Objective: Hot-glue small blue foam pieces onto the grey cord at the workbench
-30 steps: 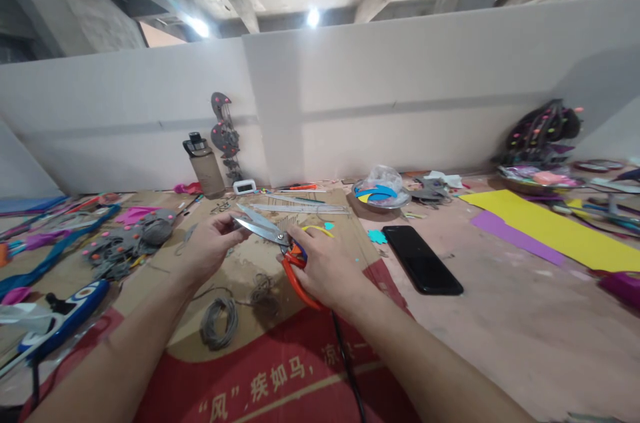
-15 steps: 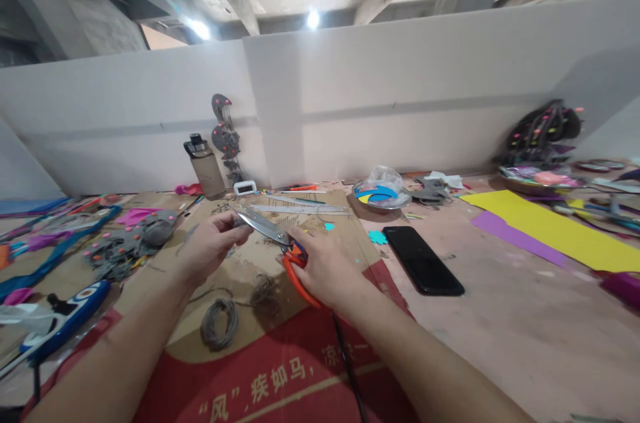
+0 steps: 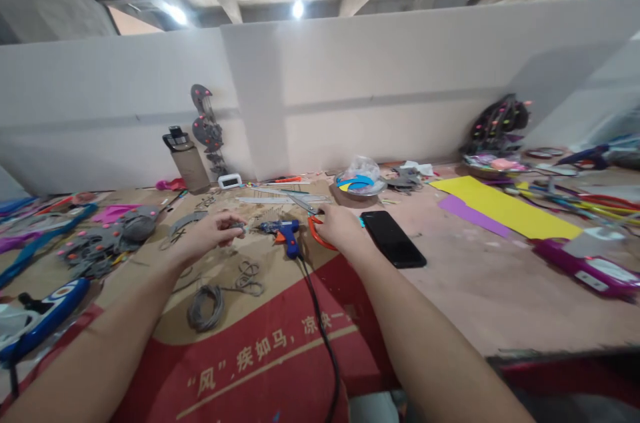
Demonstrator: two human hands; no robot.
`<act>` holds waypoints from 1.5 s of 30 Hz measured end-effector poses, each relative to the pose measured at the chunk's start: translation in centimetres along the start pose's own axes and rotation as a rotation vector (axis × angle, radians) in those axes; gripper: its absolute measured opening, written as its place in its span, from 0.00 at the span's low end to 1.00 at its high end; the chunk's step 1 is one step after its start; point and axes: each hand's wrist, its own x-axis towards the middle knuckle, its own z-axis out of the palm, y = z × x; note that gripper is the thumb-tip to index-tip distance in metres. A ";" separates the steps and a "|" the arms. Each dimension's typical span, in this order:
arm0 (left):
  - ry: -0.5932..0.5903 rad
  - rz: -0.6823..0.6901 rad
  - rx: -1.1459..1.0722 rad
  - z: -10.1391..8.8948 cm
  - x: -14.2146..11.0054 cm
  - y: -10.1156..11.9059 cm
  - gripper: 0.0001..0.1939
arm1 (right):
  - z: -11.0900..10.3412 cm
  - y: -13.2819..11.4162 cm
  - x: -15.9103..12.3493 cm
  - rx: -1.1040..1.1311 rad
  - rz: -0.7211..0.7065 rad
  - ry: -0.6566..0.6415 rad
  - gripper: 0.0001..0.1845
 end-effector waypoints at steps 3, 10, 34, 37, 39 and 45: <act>-0.073 -0.020 0.047 -0.2 0.2 -0.4 0.18 | 0.5 1.0 0.5 -0.012 0.021 -0.027 0.19; -0.269 -0.086 0.092 0.0 0.7 -1.2 0.21 | 1.0 1.6 1.1 -0.035 0.049 -0.013 0.21; 0.018 0.150 -0.094 2.0 0.2 -0.7 0.23 | 0.4 -3.4 -1.9 0.308 -0.256 0.262 0.17; 0.051 0.177 -0.085 3.0 -0.3 0.5 0.22 | 1.2 -5.6 -3.1 0.518 -0.436 0.286 0.15; 0.057 0.190 -0.083 3.6 -0.6 1.3 0.22 | 1.6 -6.5 -3.9 0.564 -0.487 0.275 0.17; -0.027 0.214 -0.210 4.6 -1.0 2.0 0.23 | 1.8 -7.4 -5.0 0.725 -0.508 0.155 0.19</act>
